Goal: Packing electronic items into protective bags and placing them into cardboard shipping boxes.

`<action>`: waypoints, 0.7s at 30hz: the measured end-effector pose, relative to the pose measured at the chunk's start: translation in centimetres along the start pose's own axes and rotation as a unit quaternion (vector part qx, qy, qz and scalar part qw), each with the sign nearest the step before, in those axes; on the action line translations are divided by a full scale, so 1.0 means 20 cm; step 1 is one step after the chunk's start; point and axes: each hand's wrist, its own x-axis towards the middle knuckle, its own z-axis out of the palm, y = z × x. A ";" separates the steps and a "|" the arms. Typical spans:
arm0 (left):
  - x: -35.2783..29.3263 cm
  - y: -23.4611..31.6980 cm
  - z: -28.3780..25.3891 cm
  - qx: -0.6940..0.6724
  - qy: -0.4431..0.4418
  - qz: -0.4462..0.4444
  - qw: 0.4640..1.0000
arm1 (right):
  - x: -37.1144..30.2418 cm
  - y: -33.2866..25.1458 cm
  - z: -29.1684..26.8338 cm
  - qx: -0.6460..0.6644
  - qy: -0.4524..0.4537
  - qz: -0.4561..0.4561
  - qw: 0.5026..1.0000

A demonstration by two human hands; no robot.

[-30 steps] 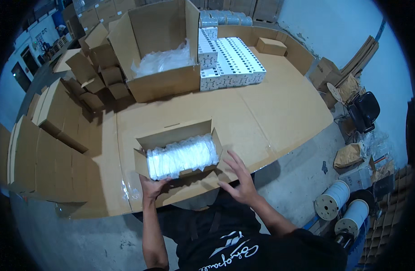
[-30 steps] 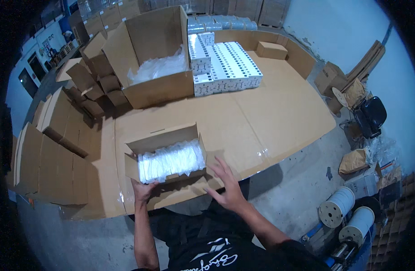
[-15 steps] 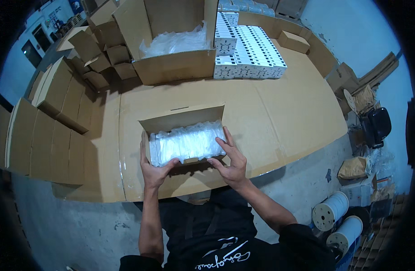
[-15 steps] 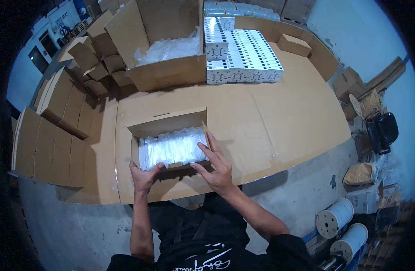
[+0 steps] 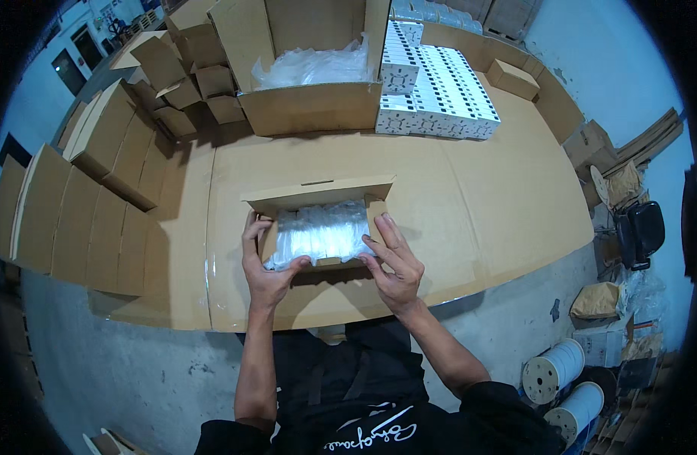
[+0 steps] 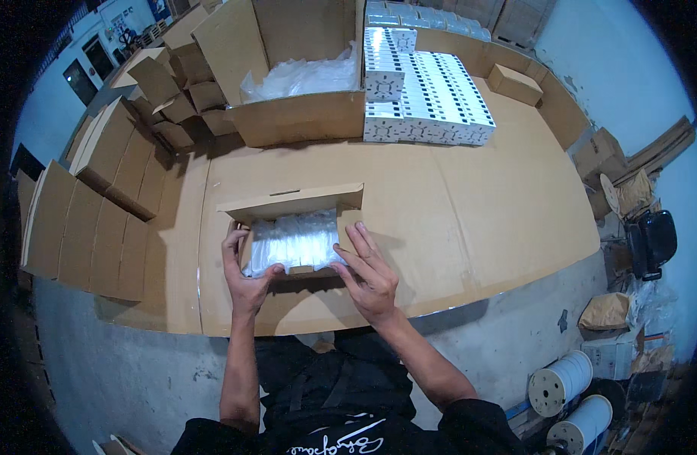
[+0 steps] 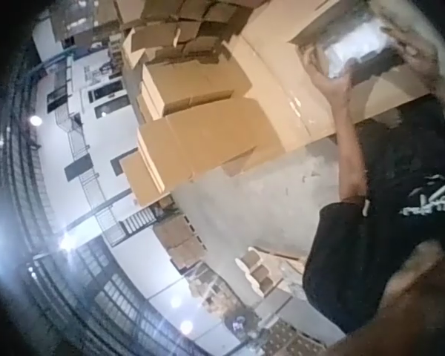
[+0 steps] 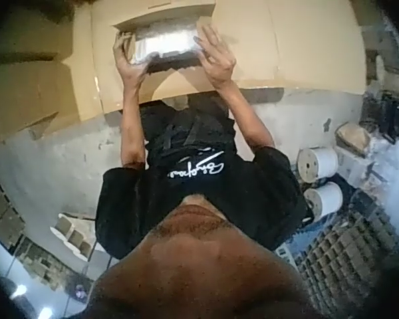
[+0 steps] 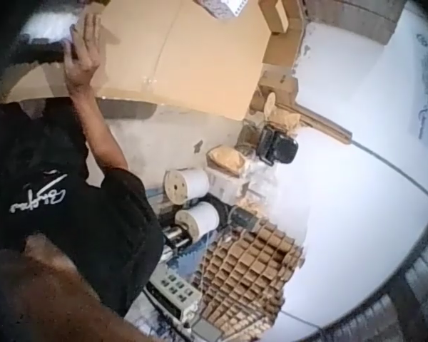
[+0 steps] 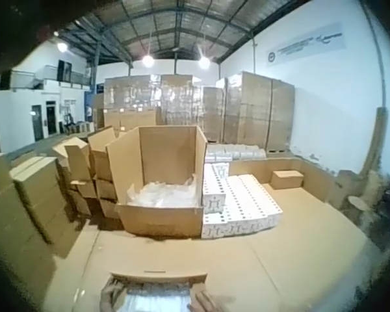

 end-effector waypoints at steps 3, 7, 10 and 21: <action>0.02 0.00 -0.02 0.066 -0.035 0.003 0.997 | 0.01 0.03 0.00 -0.011 -0.017 -0.030 0.999; 0.03 0.00 -0.03 0.104 -0.039 0.011 0.994 | 0.01 0.02 0.00 -0.012 -0.021 -0.035 0.999; 0.05 -0.01 -0.04 0.133 -0.057 0.025 0.989 | 0.01 0.03 0.01 -0.022 -0.023 -0.049 0.998; 0.07 0.03 -0.06 0.102 -0.062 0.011 0.993 | 0.02 0.05 -0.07 -0.003 -0.143 -0.102 0.984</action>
